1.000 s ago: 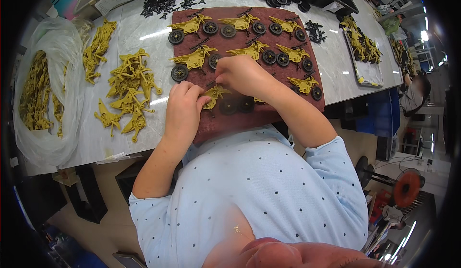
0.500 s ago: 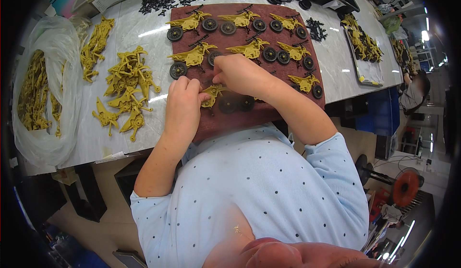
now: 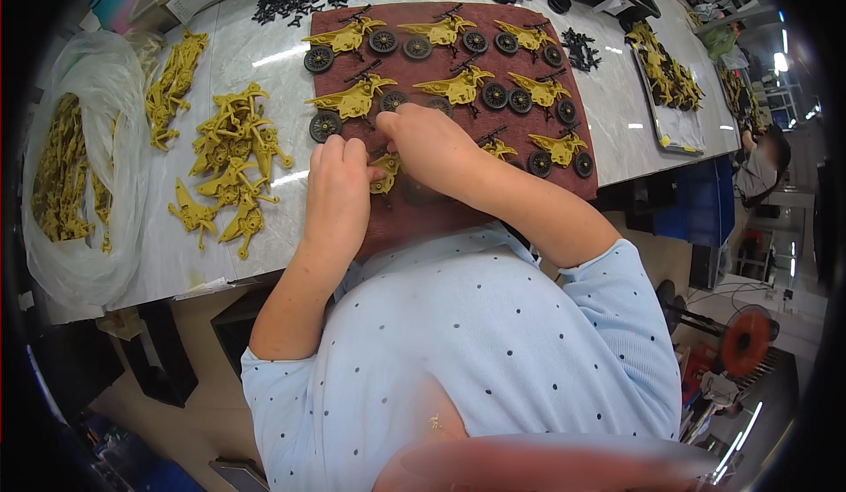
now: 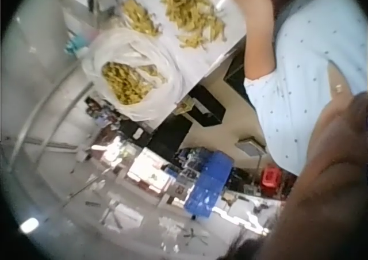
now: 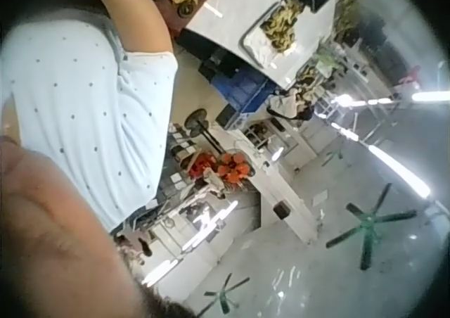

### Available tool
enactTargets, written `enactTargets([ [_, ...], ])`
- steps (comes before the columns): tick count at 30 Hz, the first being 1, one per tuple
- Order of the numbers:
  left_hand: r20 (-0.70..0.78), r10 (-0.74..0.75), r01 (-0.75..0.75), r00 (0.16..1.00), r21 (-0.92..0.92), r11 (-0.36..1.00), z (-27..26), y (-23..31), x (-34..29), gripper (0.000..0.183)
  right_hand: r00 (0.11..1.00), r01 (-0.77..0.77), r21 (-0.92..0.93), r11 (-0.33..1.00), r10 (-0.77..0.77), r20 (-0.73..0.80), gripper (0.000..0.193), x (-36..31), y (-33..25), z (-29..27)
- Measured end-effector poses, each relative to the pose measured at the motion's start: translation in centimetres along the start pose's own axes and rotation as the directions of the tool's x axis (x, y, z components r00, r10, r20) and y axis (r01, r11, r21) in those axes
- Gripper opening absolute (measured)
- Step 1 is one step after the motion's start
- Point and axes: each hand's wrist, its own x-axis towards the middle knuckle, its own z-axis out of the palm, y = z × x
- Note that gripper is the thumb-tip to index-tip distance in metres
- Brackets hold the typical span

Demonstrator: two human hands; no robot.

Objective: The person installs wheels and handlebars into toy motorcycle frame halves arranged on a mat, then presses matching frame pieces onto them to assemble toy motorcycles by hand.

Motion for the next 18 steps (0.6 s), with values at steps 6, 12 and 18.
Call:
enactTargets([
  [6, -0.048, 0.042, -0.041, 0.998, 0.016, 0.999, 0.2, -0.4, 0.2, 0.023, 0.998, 0.042, 0.017, 0.999, -0.043, 0.041, 0.007, 0.2, 1.0, 0.2],
  [12, 0.078, -0.089, 0.104, 0.993, -0.222, 0.97, -1.5, -0.5, 0.9, 0.016, 0.994, 0.012, 0.045, 0.999, -0.007, -0.112, 0.016, -0.9, 1.0, -0.9],
  [18, 0.255, -0.207, 0.307, 0.944, -0.911, 0.275, -3.4, 0.7, 1.0, 0.038, 0.927, 0.243, 0.324, 0.915, -0.121, -0.355, 0.033, -3.1, -0.7, -1.6],
])
